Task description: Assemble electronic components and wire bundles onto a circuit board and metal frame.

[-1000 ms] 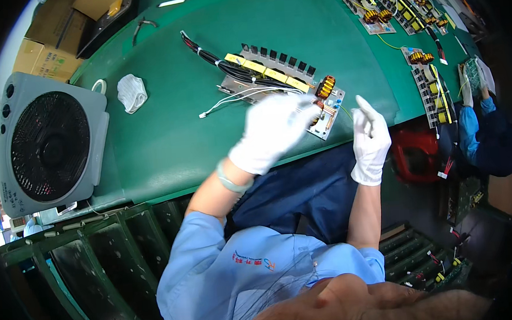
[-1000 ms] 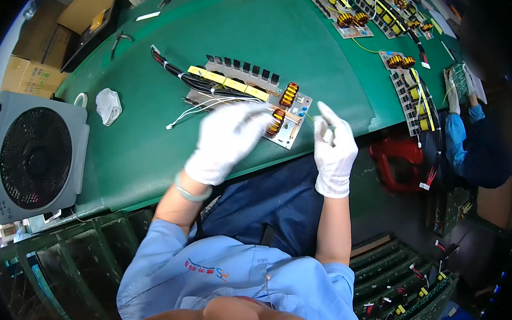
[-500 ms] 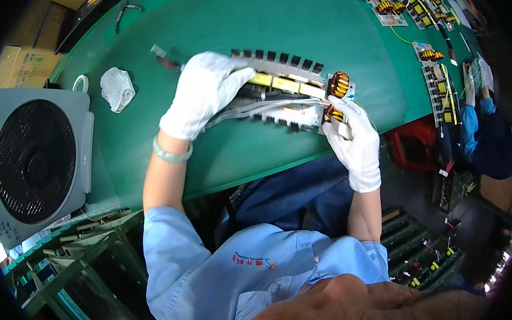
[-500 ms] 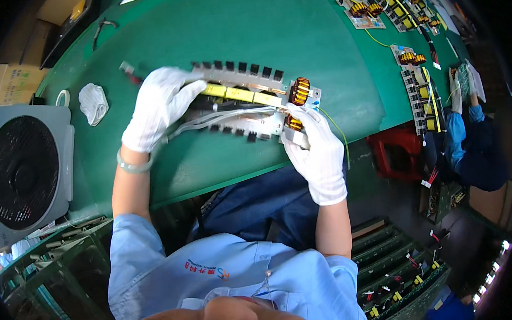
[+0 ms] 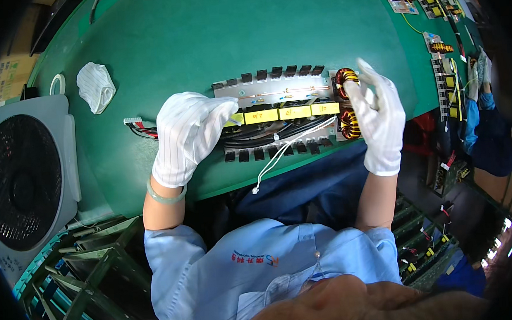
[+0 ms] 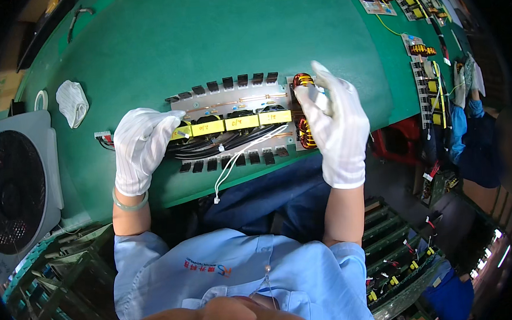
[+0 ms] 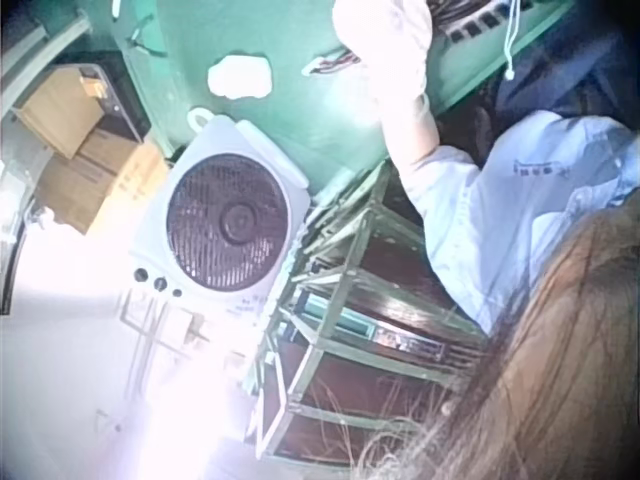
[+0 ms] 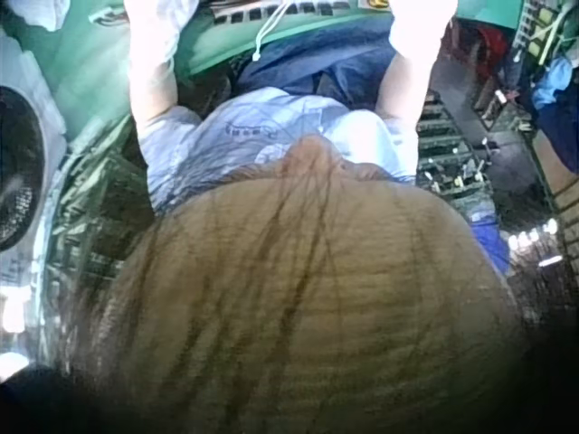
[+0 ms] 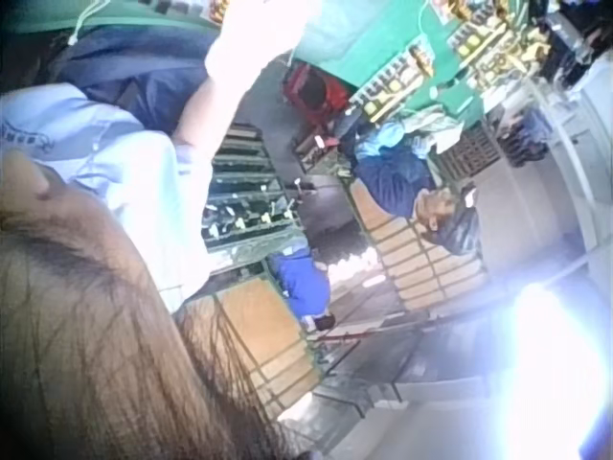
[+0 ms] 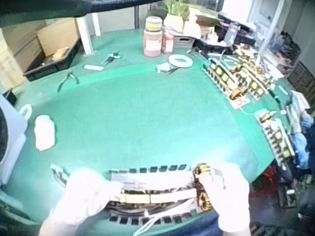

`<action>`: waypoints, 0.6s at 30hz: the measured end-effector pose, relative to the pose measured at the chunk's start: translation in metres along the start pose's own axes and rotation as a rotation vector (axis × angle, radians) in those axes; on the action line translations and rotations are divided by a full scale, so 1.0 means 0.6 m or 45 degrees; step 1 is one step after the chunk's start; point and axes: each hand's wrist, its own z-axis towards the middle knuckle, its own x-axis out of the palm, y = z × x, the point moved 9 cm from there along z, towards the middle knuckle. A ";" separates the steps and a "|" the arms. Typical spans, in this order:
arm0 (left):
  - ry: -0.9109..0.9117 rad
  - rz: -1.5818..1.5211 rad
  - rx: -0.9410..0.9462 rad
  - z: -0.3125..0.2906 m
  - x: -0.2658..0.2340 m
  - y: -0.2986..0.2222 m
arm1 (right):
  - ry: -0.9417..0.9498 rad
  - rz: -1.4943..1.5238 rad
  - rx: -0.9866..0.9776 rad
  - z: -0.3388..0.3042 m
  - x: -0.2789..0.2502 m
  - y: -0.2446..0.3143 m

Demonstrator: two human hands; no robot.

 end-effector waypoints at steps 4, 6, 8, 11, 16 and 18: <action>0.026 0.045 -0.103 -0.002 -0.038 0.017 | 0.046 -0.390 -0.145 0.005 0.027 0.004; 0.096 0.031 -0.129 -0.010 -0.054 0.029 | 0.121 -0.463 -0.134 0.003 0.037 -0.003; 0.116 0.053 -0.120 -0.017 -0.064 0.032 | 0.129 -0.486 -0.158 0.006 0.035 0.004; 0.187 0.048 -0.244 -0.030 -0.061 0.048 | 0.171 -0.535 -0.132 0.010 0.039 0.009; 0.585 -0.004 -0.219 -0.044 -0.004 0.026 | 0.149 -0.518 -0.080 0.009 0.038 0.000; 0.709 0.192 -0.322 -0.066 0.014 0.042 | 0.153 -0.510 -0.048 0.007 0.040 -0.006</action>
